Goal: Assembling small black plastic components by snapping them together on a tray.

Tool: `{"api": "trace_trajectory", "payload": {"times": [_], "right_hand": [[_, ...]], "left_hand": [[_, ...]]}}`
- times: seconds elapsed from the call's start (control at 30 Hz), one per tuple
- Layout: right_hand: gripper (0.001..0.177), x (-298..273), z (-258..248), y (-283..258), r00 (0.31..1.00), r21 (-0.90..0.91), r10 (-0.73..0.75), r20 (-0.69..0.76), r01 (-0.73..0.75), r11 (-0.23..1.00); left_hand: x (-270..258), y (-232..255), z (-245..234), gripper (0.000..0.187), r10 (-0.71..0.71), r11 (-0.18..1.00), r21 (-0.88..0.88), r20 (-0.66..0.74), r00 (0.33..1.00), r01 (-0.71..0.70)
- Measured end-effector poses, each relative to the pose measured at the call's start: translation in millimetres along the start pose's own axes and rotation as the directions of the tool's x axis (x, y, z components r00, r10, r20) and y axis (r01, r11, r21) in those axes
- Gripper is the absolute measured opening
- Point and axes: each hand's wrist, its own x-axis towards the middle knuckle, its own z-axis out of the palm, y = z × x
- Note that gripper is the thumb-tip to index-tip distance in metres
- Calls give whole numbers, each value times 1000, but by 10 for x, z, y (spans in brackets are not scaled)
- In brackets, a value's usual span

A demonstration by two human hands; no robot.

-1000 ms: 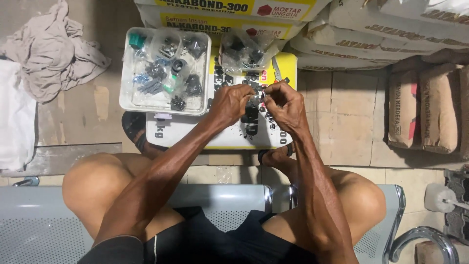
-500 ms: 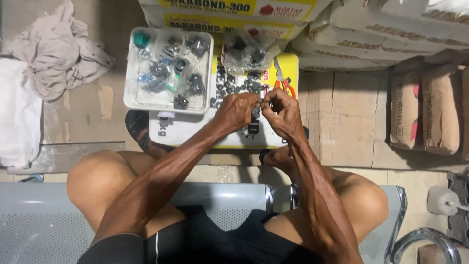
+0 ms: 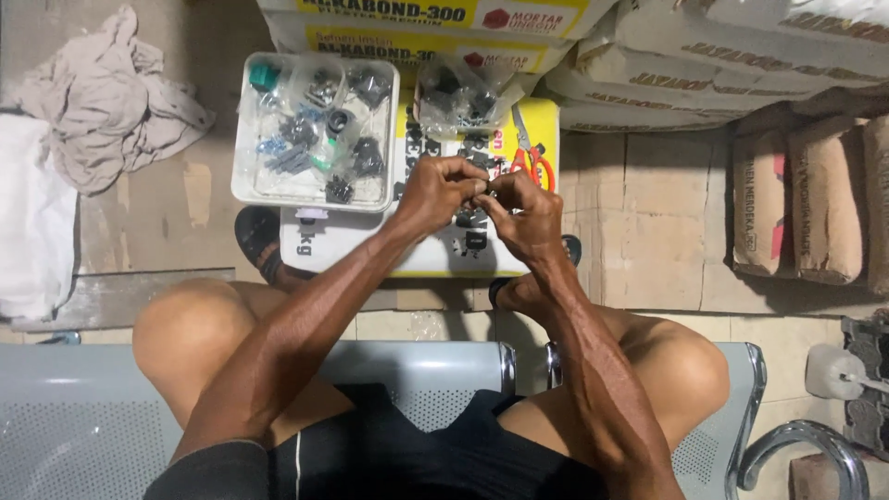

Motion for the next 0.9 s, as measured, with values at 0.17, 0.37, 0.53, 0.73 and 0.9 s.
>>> {"api": "trace_trajectory", "payload": {"times": [0.17, 0.37, 0.53, 0.73, 0.9], "right_hand": [[19, 88, -133, -158, 972, 145, 124, 199, -154, 977], [20, 151, -189, -16, 902, 305, 372, 218, -425, 852], [23, -165, 420, 776, 955, -70, 293, -40, -296, 953], [16, -205, 719, 1274, 975, -336, 190, 114, -142, 931], [12, -122, 618, 1178, 960, -105, 277, 28, -273, 956]], "left_hand": [[98, -270, 25, 13, 238, 883, 416, 4, 971, -218], [92, -984, 68, 12, 190, 894, 425, -64, 980, -146], [-17, -1552, 196, 8, 194, 680, 709, 73, 978, -187], [54, -1415, 230, 13, 222, 526, 821, 120, 968, -222], [-70, -1755, 205, 8, 134, 739, 672, -93, 987, -37]]}}
